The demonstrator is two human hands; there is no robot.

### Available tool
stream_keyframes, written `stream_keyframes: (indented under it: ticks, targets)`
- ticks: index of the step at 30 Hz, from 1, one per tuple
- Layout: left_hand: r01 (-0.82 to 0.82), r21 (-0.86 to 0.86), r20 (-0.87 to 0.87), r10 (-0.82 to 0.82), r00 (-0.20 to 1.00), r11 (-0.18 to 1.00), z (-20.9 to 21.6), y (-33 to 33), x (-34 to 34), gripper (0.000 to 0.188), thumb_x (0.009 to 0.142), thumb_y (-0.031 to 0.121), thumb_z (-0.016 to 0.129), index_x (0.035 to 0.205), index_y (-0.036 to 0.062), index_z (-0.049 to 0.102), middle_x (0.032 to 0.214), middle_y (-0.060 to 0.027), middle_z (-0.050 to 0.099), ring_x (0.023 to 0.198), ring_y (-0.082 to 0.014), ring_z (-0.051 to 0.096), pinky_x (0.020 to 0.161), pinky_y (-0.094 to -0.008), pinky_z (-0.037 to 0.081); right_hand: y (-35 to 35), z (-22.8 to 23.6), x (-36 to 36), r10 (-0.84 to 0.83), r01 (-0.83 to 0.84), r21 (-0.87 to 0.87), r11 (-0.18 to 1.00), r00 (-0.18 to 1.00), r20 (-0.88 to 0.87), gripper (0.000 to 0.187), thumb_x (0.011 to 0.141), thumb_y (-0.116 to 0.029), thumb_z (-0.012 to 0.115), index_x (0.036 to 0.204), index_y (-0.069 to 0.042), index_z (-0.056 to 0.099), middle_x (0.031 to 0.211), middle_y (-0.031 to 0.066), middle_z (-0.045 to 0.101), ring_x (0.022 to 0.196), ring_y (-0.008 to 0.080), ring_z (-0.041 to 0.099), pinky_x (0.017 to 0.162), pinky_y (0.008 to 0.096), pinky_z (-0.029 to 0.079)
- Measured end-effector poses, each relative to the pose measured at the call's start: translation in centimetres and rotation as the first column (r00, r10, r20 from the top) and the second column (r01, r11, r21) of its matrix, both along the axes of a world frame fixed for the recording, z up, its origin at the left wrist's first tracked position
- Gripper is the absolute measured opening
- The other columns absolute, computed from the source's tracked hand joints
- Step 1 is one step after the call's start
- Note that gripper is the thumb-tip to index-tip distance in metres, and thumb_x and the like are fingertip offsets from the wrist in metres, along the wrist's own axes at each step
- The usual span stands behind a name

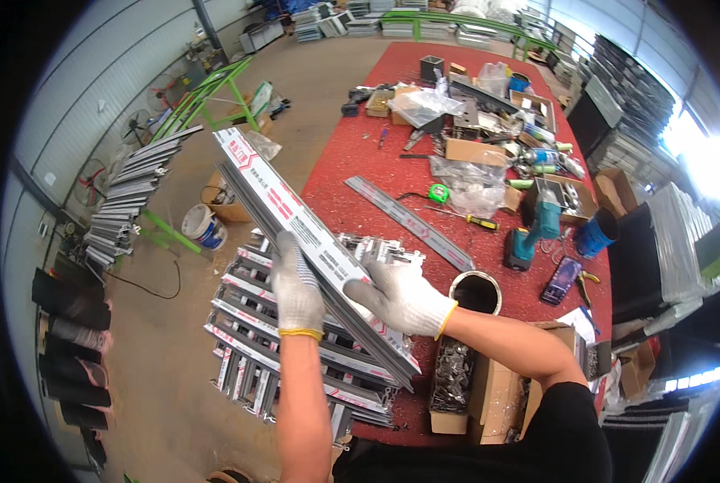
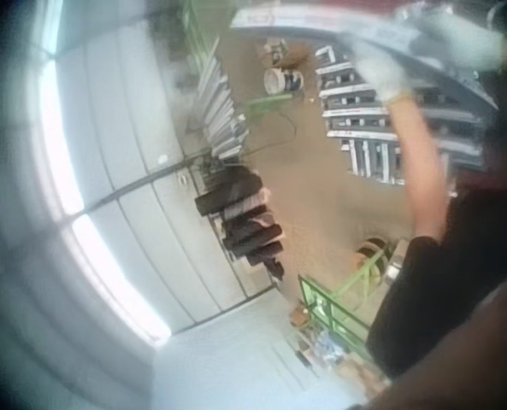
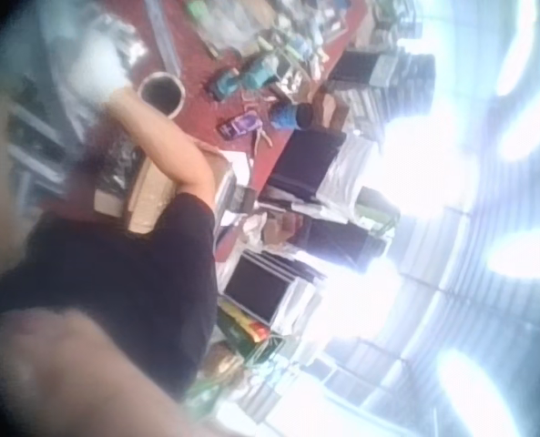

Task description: The person repeatedly picks small metal brackets from a cardboard box and attaches them to the ends of long aluminum extrusions held in the left hand. The person places each assembled extrusion onto a growing stack on the red workbench. The process is repeated for multiple extrusions throughout the clip.

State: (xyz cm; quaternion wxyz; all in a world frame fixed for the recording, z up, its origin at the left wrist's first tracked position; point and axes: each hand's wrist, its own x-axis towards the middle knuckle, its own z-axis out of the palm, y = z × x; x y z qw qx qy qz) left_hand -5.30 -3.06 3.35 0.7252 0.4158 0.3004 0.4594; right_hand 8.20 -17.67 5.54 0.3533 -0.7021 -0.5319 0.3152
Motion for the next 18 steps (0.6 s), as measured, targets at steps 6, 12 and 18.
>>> stream_keyframes:
  ticks: [6,12,18]
  targets:
    - [-0.021,-0.036,0.044,0.023,0.999,0.999,-0.3,1.4,1.3,0.054,0.121,0.048,0.057,0.148,0.0012,0.062,0.126,-0.0115,0.073,0.112,-0.0234,0.074,0.102,-0.0405,0.061,0.2,-2.2,0.3,-0.101,0.104,0.113,0.988,0.994,-0.034,0.058,0.114,-0.047,0.061,0.105,0.010,0.070,0.088,0.0375,0.073,0.090,0.0537,0.077,0.084,0.0570,0.060]
    - [-0.008,-0.078,0.090,0.015,0.996,0.997,-0.2,3.1,1.0,0.049,0.121,0.046,0.057,0.139,0.0008,0.064,0.119,-0.0107,0.073,0.105,-0.0223,0.074,0.095,-0.0393,0.063,-0.5,-2.9,0.7,-0.093,0.095,0.181,0.979,0.995,-0.018,0.048,0.116,-0.039,0.059,0.107,0.005,0.073,0.084,0.0322,0.073,0.081,0.0510,0.077,0.074,0.0566,0.060]
    - [-0.069,-0.152,-0.008,0.069,0.998,0.986,-0.9,3.8,1.7,0.058,0.118,0.048,0.063,0.148,-0.0016,0.059,0.133,-0.0150,0.071,0.120,-0.0281,0.072,0.106,-0.0436,0.061,-0.7,-2.8,1.0,-0.069,0.072,0.110,0.991,0.997,-0.034,0.049,0.116,-0.042,0.059,0.113,0.005,0.071,0.093,0.0361,0.075,0.094,0.0531,0.078,0.084,0.0579,0.061]
